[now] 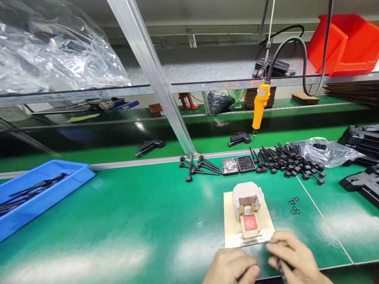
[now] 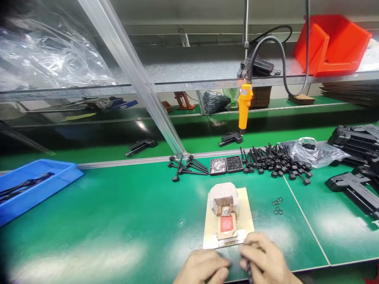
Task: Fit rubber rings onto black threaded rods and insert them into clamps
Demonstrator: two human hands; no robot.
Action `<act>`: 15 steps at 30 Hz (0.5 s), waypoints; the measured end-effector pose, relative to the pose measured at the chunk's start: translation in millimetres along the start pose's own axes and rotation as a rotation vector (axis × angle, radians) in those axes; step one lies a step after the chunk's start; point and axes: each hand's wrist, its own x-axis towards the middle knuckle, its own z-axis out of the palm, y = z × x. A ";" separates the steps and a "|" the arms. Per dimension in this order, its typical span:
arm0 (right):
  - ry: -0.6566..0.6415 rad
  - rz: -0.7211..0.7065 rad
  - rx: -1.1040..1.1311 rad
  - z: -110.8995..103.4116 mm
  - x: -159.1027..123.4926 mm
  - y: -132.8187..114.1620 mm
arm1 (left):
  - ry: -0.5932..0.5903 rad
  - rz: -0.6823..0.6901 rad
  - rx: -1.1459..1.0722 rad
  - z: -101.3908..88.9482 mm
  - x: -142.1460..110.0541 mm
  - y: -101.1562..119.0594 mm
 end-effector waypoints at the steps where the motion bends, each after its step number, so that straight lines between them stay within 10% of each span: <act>1: 0.073 0.032 -0.053 -6.6 -1.1 5.7 | 0.038 -0.006 0.105 -15.7 5.0 -2.7; 5: 0.402 0.220 -0.337 -34.2 6.5 29.6 | 0.278 -0.188 0.475 -86.4 35.0 -47.7; 8: 0.393 0.431 -0.339 -49.7 24.4 42.4 | 0.351 -0.356 0.579 -127.9 55.8 -105.9; 15: 0.136 0.632 -0.491 -70.0 99.6 64.4 | 0.290 -0.680 0.582 -142.0 50.5 -175.7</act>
